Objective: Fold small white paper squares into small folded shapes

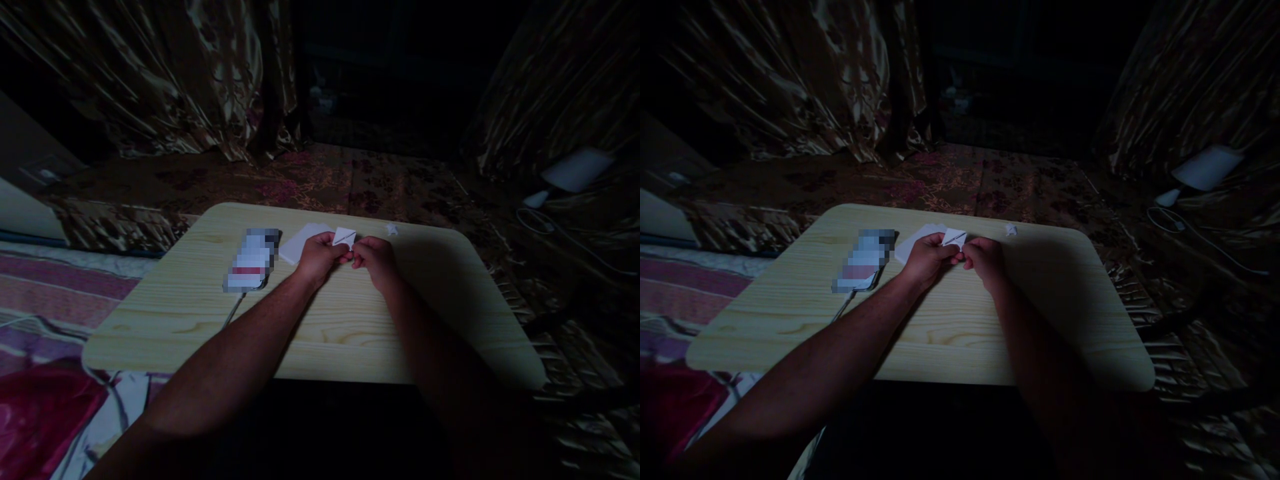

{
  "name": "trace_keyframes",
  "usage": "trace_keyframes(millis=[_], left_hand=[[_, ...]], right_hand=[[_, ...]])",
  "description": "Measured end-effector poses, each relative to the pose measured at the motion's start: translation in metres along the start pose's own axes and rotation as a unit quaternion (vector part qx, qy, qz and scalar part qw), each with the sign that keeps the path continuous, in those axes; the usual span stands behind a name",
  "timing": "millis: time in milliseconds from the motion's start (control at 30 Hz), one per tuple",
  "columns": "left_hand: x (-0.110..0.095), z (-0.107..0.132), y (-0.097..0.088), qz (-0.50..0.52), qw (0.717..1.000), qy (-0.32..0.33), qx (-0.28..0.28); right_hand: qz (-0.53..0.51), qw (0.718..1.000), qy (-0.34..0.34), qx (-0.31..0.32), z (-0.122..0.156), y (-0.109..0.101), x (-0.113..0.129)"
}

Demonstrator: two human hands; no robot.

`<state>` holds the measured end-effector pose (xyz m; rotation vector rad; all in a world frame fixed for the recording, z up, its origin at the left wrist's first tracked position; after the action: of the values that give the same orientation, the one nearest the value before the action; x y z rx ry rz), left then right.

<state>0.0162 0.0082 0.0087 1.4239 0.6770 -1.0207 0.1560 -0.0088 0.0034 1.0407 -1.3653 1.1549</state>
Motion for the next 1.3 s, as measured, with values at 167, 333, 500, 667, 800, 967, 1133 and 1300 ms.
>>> trace_keyframes(millis=[167,333,500,667,800,967,1133,1300], left_hand=[[0.001,-0.001,0.000,-0.008,1.000,0.020,-0.019],[0.003,-0.002,-0.001,-0.003,0.999,0.032,-0.036],[0.004,-0.003,-0.002,0.001,0.999,0.030,-0.037],[0.005,-0.003,-0.002,0.000,0.999,0.035,-0.036],[0.006,-0.002,-0.001,-0.010,0.998,0.048,-0.034],[0.006,-0.001,-0.001,-0.027,0.997,0.066,-0.040],[0.006,-0.001,-0.001,-0.048,0.995,0.077,-0.039],[0.005,-0.002,-0.001,-0.063,0.993,0.091,-0.051]], right_hand=[[0.022,1.000,0.003,-0.003,-0.001,-0.001,0.000],[0.050,0.999,-0.016,-0.006,-0.001,-0.001,-0.001],[0.066,0.998,-0.013,-0.011,-0.001,-0.001,0.001],[0.084,0.996,-0.023,-0.019,-0.002,-0.002,0.000],[0.102,0.994,-0.029,-0.025,-0.001,-0.002,0.003],[0.106,0.994,-0.027,-0.029,0.003,0.000,0.009],[0.106,0.993,-0.033,-0.034,0.003,0.001,0.008],[0.112,0.992,-0.034,-0.037,0.003,0.003,0.005]])
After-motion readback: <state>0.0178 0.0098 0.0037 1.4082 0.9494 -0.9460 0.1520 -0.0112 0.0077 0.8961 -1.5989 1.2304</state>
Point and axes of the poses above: each hand's wrist, its own z-axis away from the middle knuckle, its own y-axis out of the palm, x = y × z, the point moved 2 cm from there along -z, towards the middle knuckle, and after that the axes turned 6 degrees about z, right-handed, at the moved point
